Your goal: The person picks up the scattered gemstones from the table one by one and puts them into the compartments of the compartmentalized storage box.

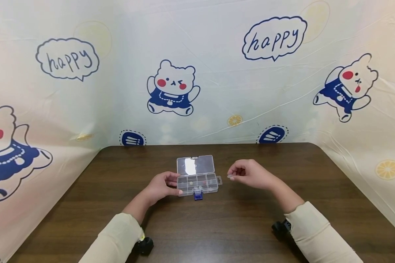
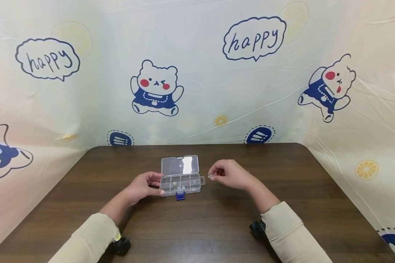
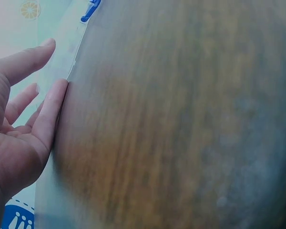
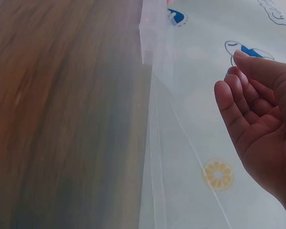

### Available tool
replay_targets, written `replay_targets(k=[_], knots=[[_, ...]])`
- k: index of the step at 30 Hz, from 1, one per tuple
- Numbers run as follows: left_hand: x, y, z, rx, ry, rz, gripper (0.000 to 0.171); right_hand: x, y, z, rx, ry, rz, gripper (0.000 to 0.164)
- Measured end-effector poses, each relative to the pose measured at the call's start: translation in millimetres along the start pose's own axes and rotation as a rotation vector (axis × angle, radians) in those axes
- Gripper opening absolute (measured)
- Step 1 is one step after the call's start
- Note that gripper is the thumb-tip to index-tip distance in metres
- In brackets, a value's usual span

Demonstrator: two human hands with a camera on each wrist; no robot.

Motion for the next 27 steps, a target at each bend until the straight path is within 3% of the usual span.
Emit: replay_targets(k=[27], knots=[[4.4, -0.2, 1.3, 0.021, 0.025, -0.043, 0.062, 17, -27, 38, -0.014, 0.019, 0.073, 0.009]])
Point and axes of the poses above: each hand's wrist, its own z-axis towards the middle knuckle, its own y-axis out of the back of the hand, x = y × z, the point moved 4 cm from there along z, towards the middle knuckle, and after that the axes turned 10 degrees about y, right-handed, at the moved point
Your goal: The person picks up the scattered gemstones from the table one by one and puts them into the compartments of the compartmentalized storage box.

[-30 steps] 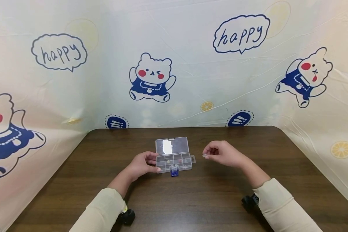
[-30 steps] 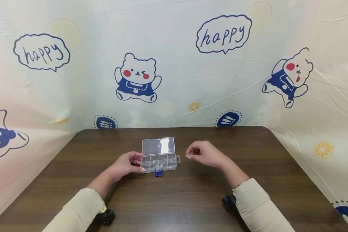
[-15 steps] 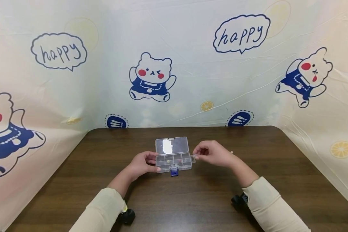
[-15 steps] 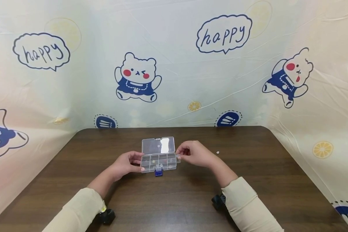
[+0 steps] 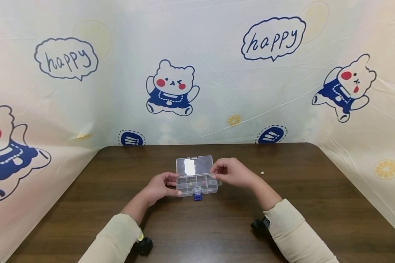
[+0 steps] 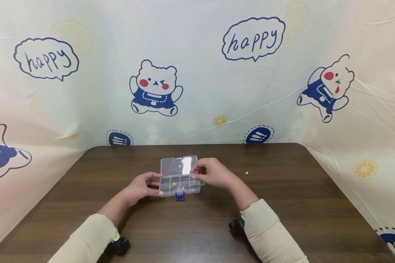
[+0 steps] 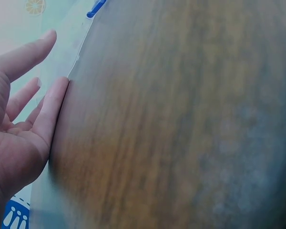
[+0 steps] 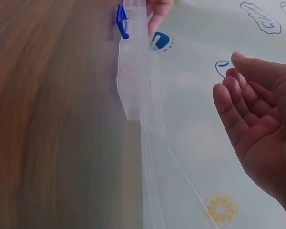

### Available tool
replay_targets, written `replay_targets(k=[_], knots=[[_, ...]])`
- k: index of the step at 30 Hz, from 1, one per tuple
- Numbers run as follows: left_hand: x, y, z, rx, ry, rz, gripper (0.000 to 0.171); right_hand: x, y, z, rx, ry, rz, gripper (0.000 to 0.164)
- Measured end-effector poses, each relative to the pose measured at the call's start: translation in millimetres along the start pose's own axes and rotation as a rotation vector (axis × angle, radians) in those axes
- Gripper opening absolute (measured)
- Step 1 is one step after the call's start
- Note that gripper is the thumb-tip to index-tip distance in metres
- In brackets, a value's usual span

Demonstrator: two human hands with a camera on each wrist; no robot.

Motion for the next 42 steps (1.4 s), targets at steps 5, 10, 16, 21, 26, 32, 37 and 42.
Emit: replay_targets(k=[5, 10, 16, 21, 26, 32, 37, 42], knots=[[0.9, -0.7, -0.4, 0.005, 0.005, -0.009, 0.064, -1, -6, 5, -0.002, -0.011, 0.031, 0.009], [0.7, -0.4, 0.1, 0.02, -0.004, -0.03, 0.069, -2, -12, 11, -0.01, -0.001, 0.045, 0.009], [1.7, 0.4, 0.5, 0.031, -0.005, -0.028, 0.068, -3, -17, 17, -0.009, -0.005, 0.047, 0.007], [1.4, 0.6, -0.4, 0.039, -0.009, -0.026, 0.065, -4, -21, 21, -0.013, 0.0, 0.05, 0.005], [2.2, 0.4, 0.1, 0.041, -0.008, -0.03, 0.063, -6, -26, 27, -0.028, -0.001, 0.054, 0.006], [2.5, -0.2, 0.5, 0.042, -0.008, -0.032, 0.062, -11, -33, 32, -0.021, -0.029, 0.076, 0.006], [2.6, -0.6, 0.3, 0.053, -0.014, -0.024, 0.065, -15, -39, 38, -0.008, -0.048, 0.082, 0.005], [3.0, -0.7, -0.1, 0.063, -0.011, -0.012, 0.064, -19, -45, 43, -0.001, -0.056, 0.088, 0.005]])
Point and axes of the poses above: each hand's wrist, its own z-axis towards the middle knuckle, its own y-axis out of the back of the hand, x = y × z, the point moved 4 cm from there along z, towards the middle knuckle, and after that the axes turned 10 degrees about y, right-handed, at the moved point
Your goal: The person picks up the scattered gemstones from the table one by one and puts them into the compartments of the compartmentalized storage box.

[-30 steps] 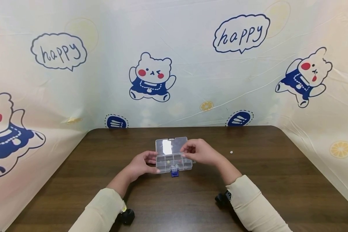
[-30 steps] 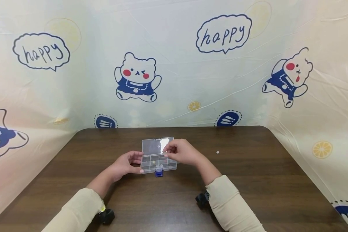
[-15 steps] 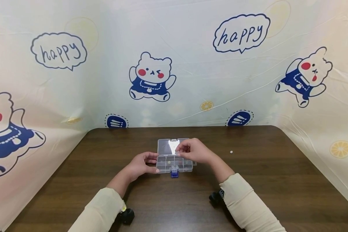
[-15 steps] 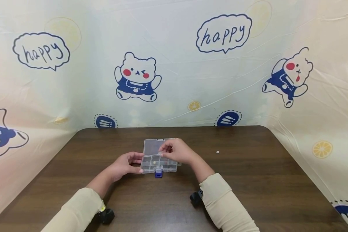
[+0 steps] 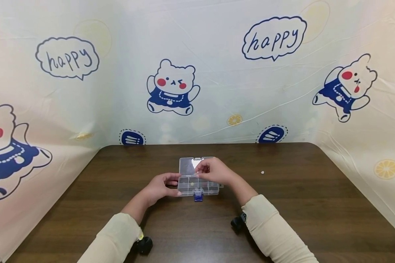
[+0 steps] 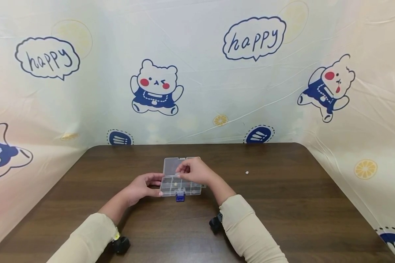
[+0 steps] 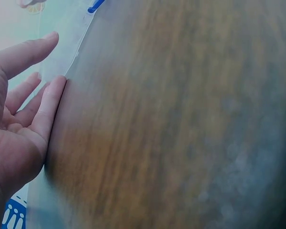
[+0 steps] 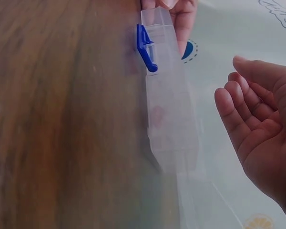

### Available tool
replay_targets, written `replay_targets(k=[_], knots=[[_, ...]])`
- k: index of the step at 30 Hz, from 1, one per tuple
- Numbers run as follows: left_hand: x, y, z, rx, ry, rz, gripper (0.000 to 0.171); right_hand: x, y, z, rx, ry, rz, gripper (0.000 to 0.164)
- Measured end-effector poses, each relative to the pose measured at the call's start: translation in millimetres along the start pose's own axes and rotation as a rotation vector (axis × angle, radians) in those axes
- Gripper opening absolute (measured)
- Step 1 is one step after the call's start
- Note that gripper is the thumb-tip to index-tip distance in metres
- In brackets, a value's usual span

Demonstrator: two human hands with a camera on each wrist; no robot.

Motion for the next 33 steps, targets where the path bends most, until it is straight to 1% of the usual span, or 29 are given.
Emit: replay_targets(k=[4, 10, 17, 23, 30, 33], knots=[[0.1, 0.1, 0.2, 0.003, -0.001, 0.007, 0.063, -4, -5, 5, 0.008, -0.003, 0.005, 0.005], [-0.4, 0.5, -0.8, 0.001, 0.0, 0.018, 0.063, -6, -14, 14, 0.042, -0.016, 0.0, 0.005], [1.9, 0.0, 0.9, 0.003, -0.001, 0.011, 0.063, -6, -23, 27, 0.071, -0.004, -0.009, 0.005], [2.4, 0.7, 0.4, 0.011, -0.02, -0.009, 0.063, -4, -29, 35, 0.071, -0.031, -0.023, 0.005], [1.9, 0.7, 0.2, 0.031, -0.033, -0.021, 0.062, -4, -35, 40, 0.097, -0.086, -0.048, 0.005], [-2.6, 0.0, -3.3, 0.034, -0.039, -0.026, 0.062, -4, -36, 42, 0.097, -0.109, -0.032, 0.005]])
Point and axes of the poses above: each hand's wrist, its own z-axis towards the middle knuckle, its own y-axis out of the back of the hand, x = y × z, the point moved 4 cm from there along z, towards the middle knuckle, and after that the axes turned 10 degrees about y, right-handed, at the moved point
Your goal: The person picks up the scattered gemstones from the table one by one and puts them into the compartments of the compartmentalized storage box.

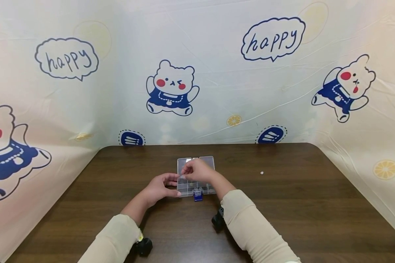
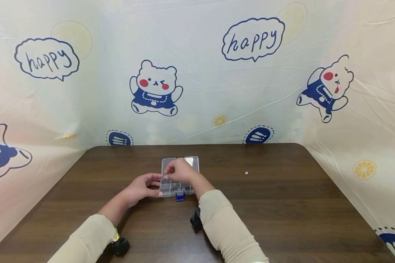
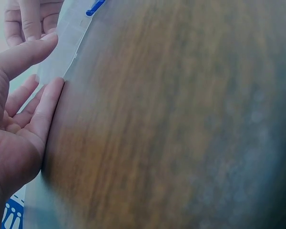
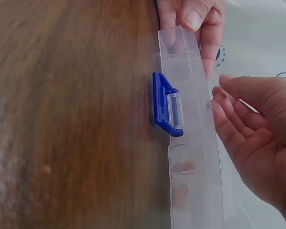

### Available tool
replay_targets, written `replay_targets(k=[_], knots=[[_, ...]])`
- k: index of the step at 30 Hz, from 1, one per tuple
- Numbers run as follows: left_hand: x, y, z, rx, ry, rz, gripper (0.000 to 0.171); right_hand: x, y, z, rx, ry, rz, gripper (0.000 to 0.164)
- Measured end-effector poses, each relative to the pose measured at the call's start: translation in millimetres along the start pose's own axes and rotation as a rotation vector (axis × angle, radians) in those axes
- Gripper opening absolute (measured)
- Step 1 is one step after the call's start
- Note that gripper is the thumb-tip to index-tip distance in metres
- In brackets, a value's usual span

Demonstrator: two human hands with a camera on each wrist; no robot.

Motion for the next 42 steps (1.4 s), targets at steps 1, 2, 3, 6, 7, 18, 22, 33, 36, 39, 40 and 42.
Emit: replay_targets(k=[1, 2, 3, 6, 7, 18, 22, 33, 36, 39, 40, 42], knots=[[0.1, 0.1, 0.3, -0.001, -0.004, -0.001, 0.062, 0, 0, 0, 0.0, -0.008, 0.007, 0.005], [0.3, 0.0, 0.6, -0.001, -0.004, -0.002, 0.062, 0, 0, 1, 0.0, -0.014, 0.015, 0.006], [0.8, 0.0, 0.7, -0.002, 0.0, 0.0, 0.062, -1, 0, 1, -0.003, -0.02, 0.02, 0.006], [5.6, 0.4, 4.4, -0.011, 0.006, 0.002, 0.063, -1, 0, 0, -0.013, -0.029, 0.027, 0.008], [6.2, 0.4, 5.2, -0.013, 0.009, 0.002, 0.063, -1, 1, -1, -0.02, -0.025, 0.023, 0.008], [0.9, 0.3, 3.1, -0.045, 0.044, 0.016, 0.065, -1, 15, -13, -0.102, 0.019, 0.036, 0.012], [-3.4, -0.4, 2.2, -0.076, 0.031, 0.046, 0.067, 1, 20, -21, -0.119, 0.013, 0.053, 0.013], [-11.4, -3.1, 0.9, -0.149, 0.037, 0.145, 0.062, -3, 32, -39, -0.174, -0.015, 0.067, 0.014], [-11.2, -3.0, 1.2, -0.149, 0.042, 0.145, 0.062, -5, 36, -44, -0.192, -0.019, 0.075, 0.014], [-10.2, -3.3, 2.1, -0.153, 0.046, 0.151, 0.062, -6, 40, -50, -0.211, -0.012, 0.091, 0.015], [-10.0, -3.4, 2.3, -0.155, 0.054, 0.146, 0.061, -6, 41, -52, -0.217, -0.004, 0.093, 0.015], [-9.6, -3.7, 2.7, -0.159, 0.061, 0.146, 0.061, -7, 44, -56, -0.223, 0.002, 0.095, 0.015]])
Point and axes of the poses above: each hand's wrist, its own z-axis towards the middle knuckle, its own y-axis out of the back of the hand, x = y × z, the point moved 4 cm from there along z, towards the middle knuckle, and after that the axes turned 10 degrees about y, right-handed, at the moved point
